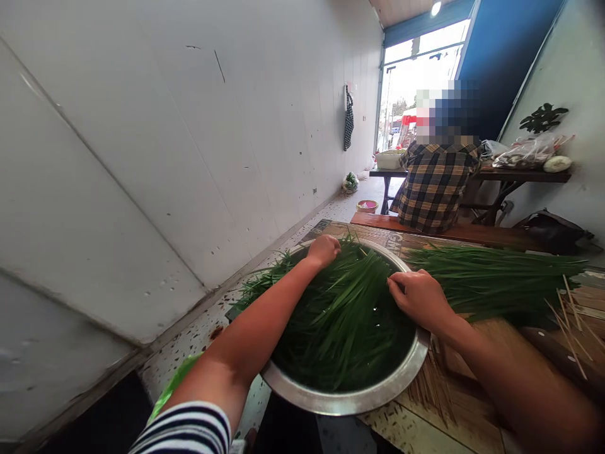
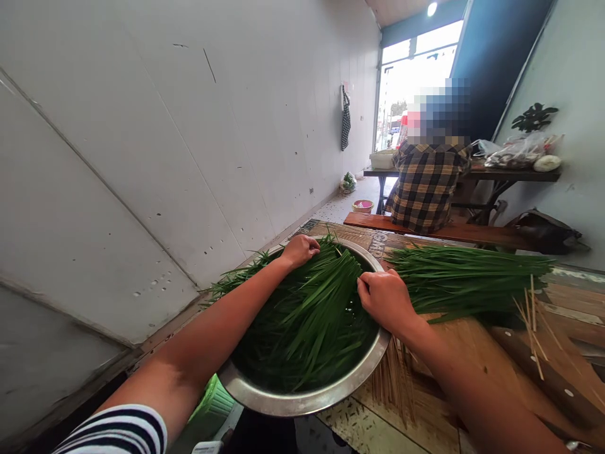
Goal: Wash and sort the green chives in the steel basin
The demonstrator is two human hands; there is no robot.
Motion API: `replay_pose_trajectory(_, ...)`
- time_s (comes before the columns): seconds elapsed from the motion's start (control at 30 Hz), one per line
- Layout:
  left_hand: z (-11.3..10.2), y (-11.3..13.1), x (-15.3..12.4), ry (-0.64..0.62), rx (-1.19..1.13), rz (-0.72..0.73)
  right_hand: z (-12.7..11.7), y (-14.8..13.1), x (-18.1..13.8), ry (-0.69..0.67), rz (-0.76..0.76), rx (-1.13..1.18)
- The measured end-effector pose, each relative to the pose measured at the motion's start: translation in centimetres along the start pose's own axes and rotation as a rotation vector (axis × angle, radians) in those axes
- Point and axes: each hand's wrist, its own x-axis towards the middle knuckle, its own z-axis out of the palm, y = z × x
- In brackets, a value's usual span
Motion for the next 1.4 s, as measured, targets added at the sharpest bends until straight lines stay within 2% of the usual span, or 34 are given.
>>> replay_pose_trajectory(0.17, -0.2, 0.4, -0.3, 0.018, 0.01, -0.028, 0.2, 0.1, 0.0, 0.019, -0.011, -0.001)
replay_pose_trajectory(0.47, -1.2, 0.5, -0.6, 0.003, -0.21, -0.081, -0.3, -0.3, 0.0, -0.017, 0.014, 0.011)
replay_pose_trajectory(0.6, -1.5, 0.5, -0.7, 0.031, -0.195, -0.079, -0.3, -0.2, 0.0, -0.025, 0.009, 0.006)
replay_pose_trajectory(0.7, -2.1, 0.3, -0.7, -0.004, -0.185, -0.051, -0.2, -0.1, 0.0, -0.017, 0.001, -0.004)
replay_pose_trajectory(0.9, -1.7, -0.8, -0.6, -0.158, -0.566, -0.008, 0.0, 0.0, 0.0, -0.015, 0.005, -0.002)
replay_pose_trajectory(1.1, -0.2, 0.4, -0.7, -0.26, -0.885, -0.196, 0.1, 0.2, 0.1, -0.019, 0.003, 0.006)
replay_pose_trajectory(1.27, -0.5, 1.4, -0.8, -0.213, -0.913, -0.257, -0.1, 0.0, 0.1, -0.022, 0.002, 0.003)
replay_pose_trajectory(1.4, -0.6, 1.4, -0.8, -0.113, -0.862, -0.257, -0.2, -0.1, 0.1, -0.015, 0.007, 0.007)
